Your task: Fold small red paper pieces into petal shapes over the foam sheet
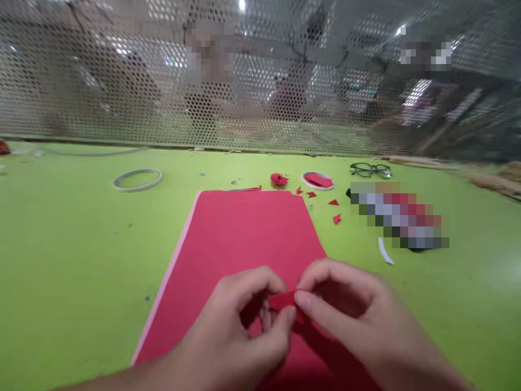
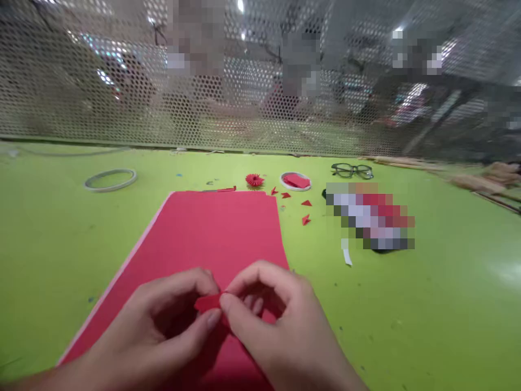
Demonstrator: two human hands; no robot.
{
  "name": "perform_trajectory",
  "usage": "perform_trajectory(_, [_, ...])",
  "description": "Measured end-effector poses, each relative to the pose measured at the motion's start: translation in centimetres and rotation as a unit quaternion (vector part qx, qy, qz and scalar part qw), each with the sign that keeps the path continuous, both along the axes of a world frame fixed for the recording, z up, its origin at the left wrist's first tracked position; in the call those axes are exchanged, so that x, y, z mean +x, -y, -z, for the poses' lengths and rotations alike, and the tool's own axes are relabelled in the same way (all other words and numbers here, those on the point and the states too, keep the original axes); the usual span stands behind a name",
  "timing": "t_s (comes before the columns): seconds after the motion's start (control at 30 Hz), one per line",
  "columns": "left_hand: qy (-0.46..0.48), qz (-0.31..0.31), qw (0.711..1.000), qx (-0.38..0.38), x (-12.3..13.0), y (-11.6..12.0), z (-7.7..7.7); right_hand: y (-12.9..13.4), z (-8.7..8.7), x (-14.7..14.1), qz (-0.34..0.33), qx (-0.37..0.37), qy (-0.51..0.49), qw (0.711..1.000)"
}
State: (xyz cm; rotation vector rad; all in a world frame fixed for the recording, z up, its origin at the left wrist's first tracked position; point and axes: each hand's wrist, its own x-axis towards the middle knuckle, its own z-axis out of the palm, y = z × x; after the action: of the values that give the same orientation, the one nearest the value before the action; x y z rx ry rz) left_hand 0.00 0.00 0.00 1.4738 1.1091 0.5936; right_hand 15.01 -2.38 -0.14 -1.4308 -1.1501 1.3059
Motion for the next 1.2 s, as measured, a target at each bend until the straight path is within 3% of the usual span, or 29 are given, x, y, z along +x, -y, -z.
perform_trajectory(0.13, [0.023,-0.021,0.999,0.023,-0.3,-0.2,0.7,-0.2,0.0,0.4,-0.019,-0.026,-0.015,0.999])
perform_trajectory(0.3, [0.057,-0.047,0.995,0.068,-0.7,-0.1,0.9,0.0,0.1,0.3,-0.027,-0.004,-0.031,0.999])
perform_trajectory(0.57, [0.067,0.023,0.998,0.005,-0.6,-0.1,1.1,0.2,-0.3,0.1,0.02,-0.027,-0.081,0.996])
perform_trajectory(0.8, [0.088,0.027,0.995,-0.028,-0.8,-0.1,1.0,0.5,0.6,-0.2,0.011,0.022,-0.024,0.999])
perform_trajectory(1.2, [0.087,0.035,0.995,-0.028,-0.4,-0.1,0.9,1.1,0.2,-0.9,0.023,0.002,-0.001,1.0])
